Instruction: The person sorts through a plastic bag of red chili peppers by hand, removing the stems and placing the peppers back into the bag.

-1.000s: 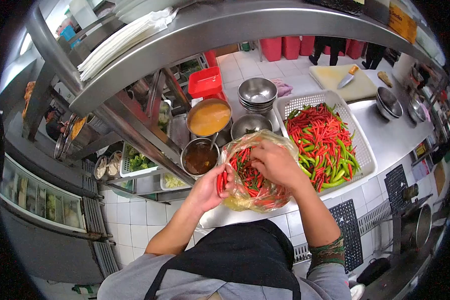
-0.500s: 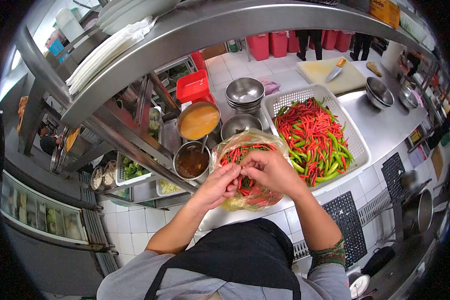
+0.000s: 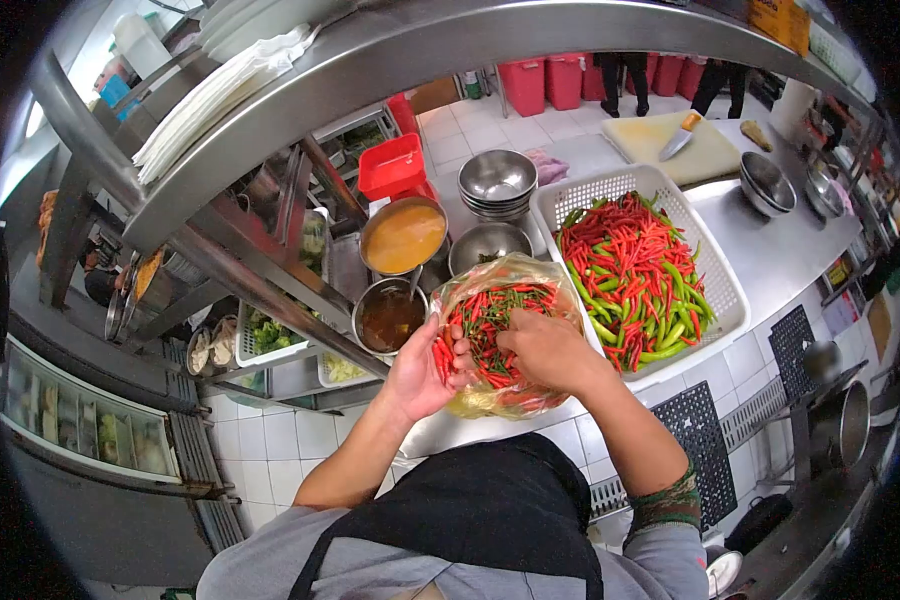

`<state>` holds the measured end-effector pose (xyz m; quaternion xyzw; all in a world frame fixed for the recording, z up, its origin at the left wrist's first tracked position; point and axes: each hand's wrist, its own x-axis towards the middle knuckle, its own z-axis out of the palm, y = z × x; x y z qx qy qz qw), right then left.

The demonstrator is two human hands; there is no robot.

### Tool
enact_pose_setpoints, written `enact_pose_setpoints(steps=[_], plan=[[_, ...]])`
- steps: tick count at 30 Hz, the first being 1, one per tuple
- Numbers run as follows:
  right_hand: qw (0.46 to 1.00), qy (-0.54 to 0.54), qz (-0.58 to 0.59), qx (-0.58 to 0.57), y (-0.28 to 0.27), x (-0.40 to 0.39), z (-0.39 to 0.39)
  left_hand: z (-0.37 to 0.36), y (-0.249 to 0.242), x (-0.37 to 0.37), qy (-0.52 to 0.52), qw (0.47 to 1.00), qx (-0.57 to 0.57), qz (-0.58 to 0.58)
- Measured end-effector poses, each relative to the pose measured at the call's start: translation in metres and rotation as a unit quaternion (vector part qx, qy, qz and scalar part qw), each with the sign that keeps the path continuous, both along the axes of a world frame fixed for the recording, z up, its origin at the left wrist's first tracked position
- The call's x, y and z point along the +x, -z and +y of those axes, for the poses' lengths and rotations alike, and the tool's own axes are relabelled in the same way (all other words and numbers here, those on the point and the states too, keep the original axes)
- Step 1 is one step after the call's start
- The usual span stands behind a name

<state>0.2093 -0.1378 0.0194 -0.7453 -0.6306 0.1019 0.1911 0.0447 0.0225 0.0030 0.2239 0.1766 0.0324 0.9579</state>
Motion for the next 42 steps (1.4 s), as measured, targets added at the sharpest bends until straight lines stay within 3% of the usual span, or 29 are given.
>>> enact_pose_setpoints(steps=[5, 11, 17, 20, 23, 26, 29, 35, 38, 40, 42], plan=[[0.996, -0.018, 0.05, 0.068, -0.01, 0.012, 0.002, 0.005, 0.002, -0.006, -0.013, 1.0, 0.022, 0.018], [0.999, -0.04, 0.014, -0.016, 0.002, 0.009, 0.011, 0.002, -0.004, -0.003, -0.017, 0.997, 0.067, 0.037], [0.982, -0.015, 0.03, 0.187, -0.012, 0.021, 0.003, 0.007, 0.003, -0.005, -0.019, 0.997, 0.071, 0.011], [0.959, 0.06, 0.209, 0.182, -0.039, 0.011, 0.0, -0.001, -0.005, 0.001, -0.049, 0.994, 0.088, 0.045], [0.806, 0.056, 0.555, 0.197, -0.027, 0.003, 0.004, -0.007, -0.008, 0.006, -0.038, 0.994, 0.094, 0.035], [0.797, 0.047, 0.583, 0.151, -0.029, -0.006, 0.007, -0.019, -0.024, 0.009, 0.009, 0.995, 0.09, 0.03], [0.797, 0.054, 0.578, 0.169, -0.008, -0.008, 0.014, -0.019, -0.01, 0.012, 0.088, 0.993, 0.083, -0.014], [0.785, 0.102, 0.591, 0.155, 0.0, -0.013, 0.019, -0.026, -0.015, 0.016, 0.058, 0.994, 0.09, 0.009], [0.803, 0.123, 0.538, 0.223, 0.012, -0.019, 0.024, -0.032, -0.03, 0.015, 0.036, 0.996, 0.053, 0.055], [0.882, 0.152, 0.354, 0.271, 0.001, -0.021, 0.021, -0.027, -0.024, 0.015, 0.061, 0.996, 0.054, 0.047], [0.922, 0.15, 0.166, 0.315, -0.003, -0.022, 0.02, -0.023, -0.018, 0.017, 0.076, 0.995, 0.048, 0.038]])
